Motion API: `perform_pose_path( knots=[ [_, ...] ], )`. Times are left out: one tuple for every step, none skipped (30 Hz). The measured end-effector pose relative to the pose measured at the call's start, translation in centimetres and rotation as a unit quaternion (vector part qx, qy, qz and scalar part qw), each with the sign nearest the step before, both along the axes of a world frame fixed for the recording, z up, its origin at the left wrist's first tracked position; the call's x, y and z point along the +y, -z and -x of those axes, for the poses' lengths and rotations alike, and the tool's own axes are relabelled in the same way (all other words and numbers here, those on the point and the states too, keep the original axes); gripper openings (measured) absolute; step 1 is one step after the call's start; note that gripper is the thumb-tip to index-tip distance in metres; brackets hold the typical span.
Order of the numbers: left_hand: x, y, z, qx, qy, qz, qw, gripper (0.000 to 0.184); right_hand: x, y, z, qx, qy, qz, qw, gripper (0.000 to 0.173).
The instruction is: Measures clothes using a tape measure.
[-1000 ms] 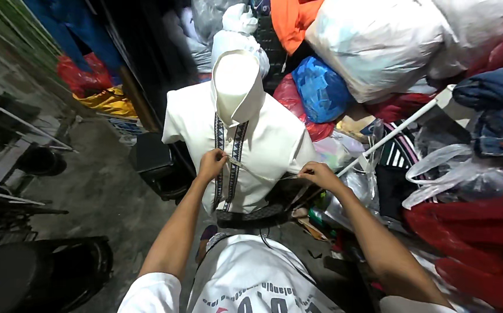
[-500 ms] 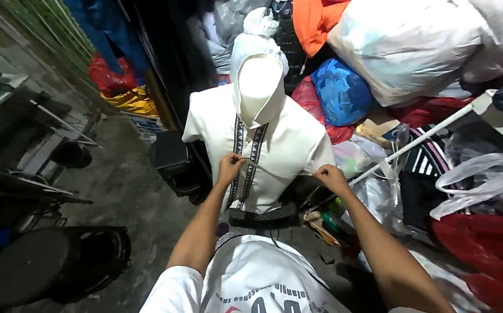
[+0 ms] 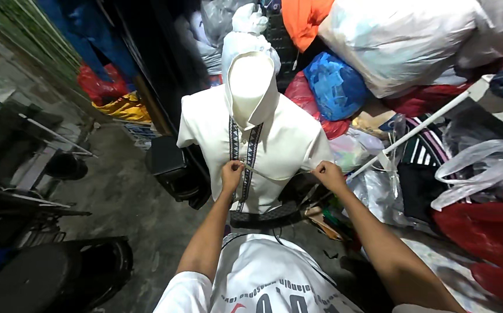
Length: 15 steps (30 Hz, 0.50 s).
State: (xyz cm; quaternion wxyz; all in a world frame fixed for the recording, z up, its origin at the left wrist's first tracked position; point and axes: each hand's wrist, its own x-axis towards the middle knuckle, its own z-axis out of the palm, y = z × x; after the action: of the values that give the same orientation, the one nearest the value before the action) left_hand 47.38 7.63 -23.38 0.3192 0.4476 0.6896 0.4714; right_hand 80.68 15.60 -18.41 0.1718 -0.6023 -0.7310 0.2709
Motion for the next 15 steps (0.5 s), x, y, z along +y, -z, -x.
perform_pose_path(
  knots=[
    [0.1, 0.1, -0.1, -0.005, -0.005, 0.000, 1.000, 0.022, 0.0, 0.0, 0.1, -0.001, 0.008, 0.003, 1.000, 0.023],
    [0.2, 0.1, -0.3, -0.009, -0.009, 0.001, 1.000, 0.022, 0.0, 0.0, 0.1, 0.003, 0.014, 0.009, 1.000, 0.025],
    [0.1, 0.1, -0.4, -0.014, -0.009, 0.003, 1.000, 0.023, 0.0, 0.2, 0.1, 0.011, 0.014, 0.013, 1.000, 0.029],
    [0.0, 0.1, -0.5, -0.019, -0.008, 0.006, 1.000, 0.023, 0.2, 0.3, 0.0, 0.022, 0.005, 0.015, 1.000, 0.032],
    [-0.1, 0.2, -0.6, -0.023, -0.008, 0.008, 1.000, 0.023, 0.4, 0.5, -0.2, 0.030, -0.012, 0.014, 0.999, 0.034],
    [-0.2, 0.3, -0.6, -0.025, -0.009, 0.008, 1.000, 0.023, 0.6, 0.5, -0.5, 0.035, -0.031, 0.012, 0.999, 0.033],
    [-0.3, 0.4, -0.6, -0.027, -0.011, 0.006, 1.000, 0.022, 0.8, 0.4, -0.7, 0.035, -0.047, 0.013, 0.998, 0.030],
    [-0.4, 0.5, -0.6, -0.031, -0.013, 0.001, 0.999, 0.022, 1.0, 0.1, -0.8, 0.031, -0.059, 0.013, 0.998, 0.024],
    [-0.5, 0.6, -0.6, -0.034, -0.014, -0.002, 0.999, 0.022, 1.2, -0.1, -1.0, 0.028, -0.069, 0.012, 0.997, 0.019],
    [-0.6, 0.7, -0.5, -0.041, -0.014, -0.001, 0.999, 0.024, 1.5, -0.3, -1.2, 0.027, -0.079, 0.012, 0.996, 0.016],
    [-0.7, 0.7, -0.4, -0.048, -0.014, 0.004, 0.999, 0.028, 1.7, -0.3, -1.5, 0.028, -0.089, 0.013, 0.996, 0.015],
    [-0.8, 0.8, -0.3, -0.057, -0.017, 0.008, 0.998, 0.031, 2.0, -0.4, -1.8, 0.026, -0.098, 0.018, 0.995, 0.015],
    [-0.8, 0.9, -0.3, -0.062, -0.022, 0.013, 0.998, 0.033, 2.2, -0.5, -2.0, 0.020, -0.104, 0.026, 0.994, 0.015],
    [-0.8, 0.8, -0.3, -0.064, -0.023, 0.019, 0.998, 0.033, 2.4, -0.7, -2.1, 0.013, -0.108, 0.036, 0.993, 0.015],
    [-0.9, 0.7, -0.2, -0.063, -0.018, 0.024, 0.998, 0.032, 2.4, -1.0, -2.1, 0.011, -0.110, 0.045, 0.993, 0.015]
  ],
)
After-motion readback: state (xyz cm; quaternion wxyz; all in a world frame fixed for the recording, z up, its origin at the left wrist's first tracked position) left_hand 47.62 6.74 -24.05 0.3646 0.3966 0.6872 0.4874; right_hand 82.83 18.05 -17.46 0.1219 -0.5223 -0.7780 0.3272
